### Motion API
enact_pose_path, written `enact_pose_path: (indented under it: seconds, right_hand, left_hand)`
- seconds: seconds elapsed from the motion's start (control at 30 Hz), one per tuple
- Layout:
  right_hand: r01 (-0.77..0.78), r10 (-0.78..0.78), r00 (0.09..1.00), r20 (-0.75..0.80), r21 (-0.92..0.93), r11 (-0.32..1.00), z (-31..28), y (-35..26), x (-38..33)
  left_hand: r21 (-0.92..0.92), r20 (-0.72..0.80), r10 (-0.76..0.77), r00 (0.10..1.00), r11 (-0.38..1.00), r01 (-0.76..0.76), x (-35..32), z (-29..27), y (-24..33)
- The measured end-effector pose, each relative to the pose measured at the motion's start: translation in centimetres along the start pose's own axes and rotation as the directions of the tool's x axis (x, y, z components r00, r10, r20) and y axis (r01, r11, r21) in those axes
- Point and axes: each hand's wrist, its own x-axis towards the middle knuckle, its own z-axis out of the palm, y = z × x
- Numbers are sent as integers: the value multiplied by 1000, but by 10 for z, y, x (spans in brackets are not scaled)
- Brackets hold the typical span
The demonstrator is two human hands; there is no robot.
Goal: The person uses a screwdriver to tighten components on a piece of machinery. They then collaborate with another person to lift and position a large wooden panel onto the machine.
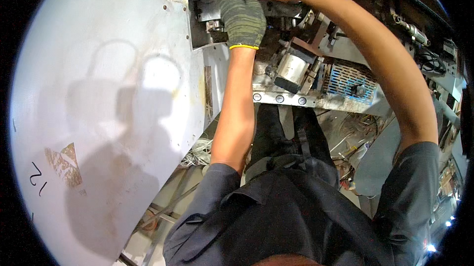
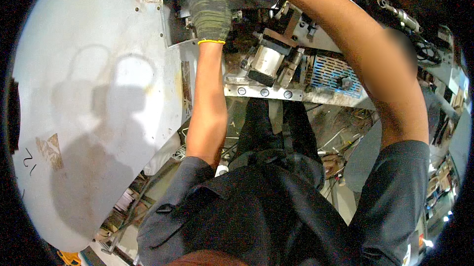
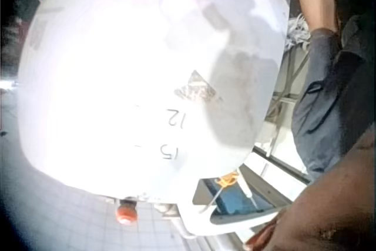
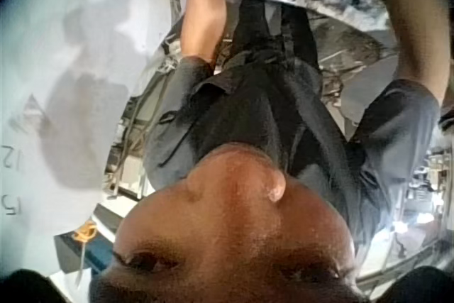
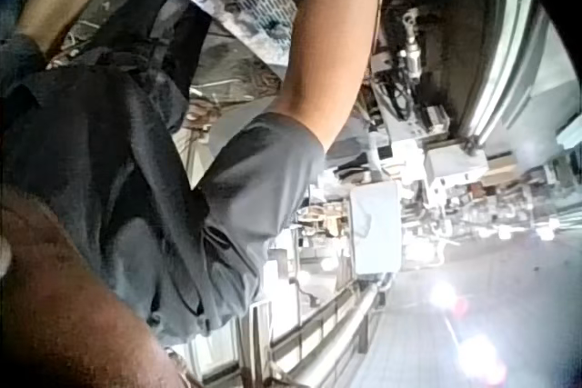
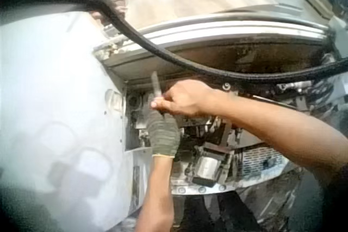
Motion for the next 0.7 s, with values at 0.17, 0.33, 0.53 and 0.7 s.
enact_pose_path:
  seconds: [0.17,0.33,0.53,0.7]
  right_hand:
    - [-117,120,991,-55,52,992,16,9,-3]
    - [-94,88,985,-149,-30,995,25,9,7]
    - [-176,160,960,-231,-53,983,33,3,9]
    - [-172,150,955,-255,-66,983,24,0,5]
  left_hand:
    - [-298,-85,10,996,954,-35,-21,-6,10]
    - [406,62,-148,987,907,110,-31,-5,-36]
    - [275,158,-51,986,962,5,-7,24,-46]
    - [123,101,-23,995,992,11,-7,39,-40]
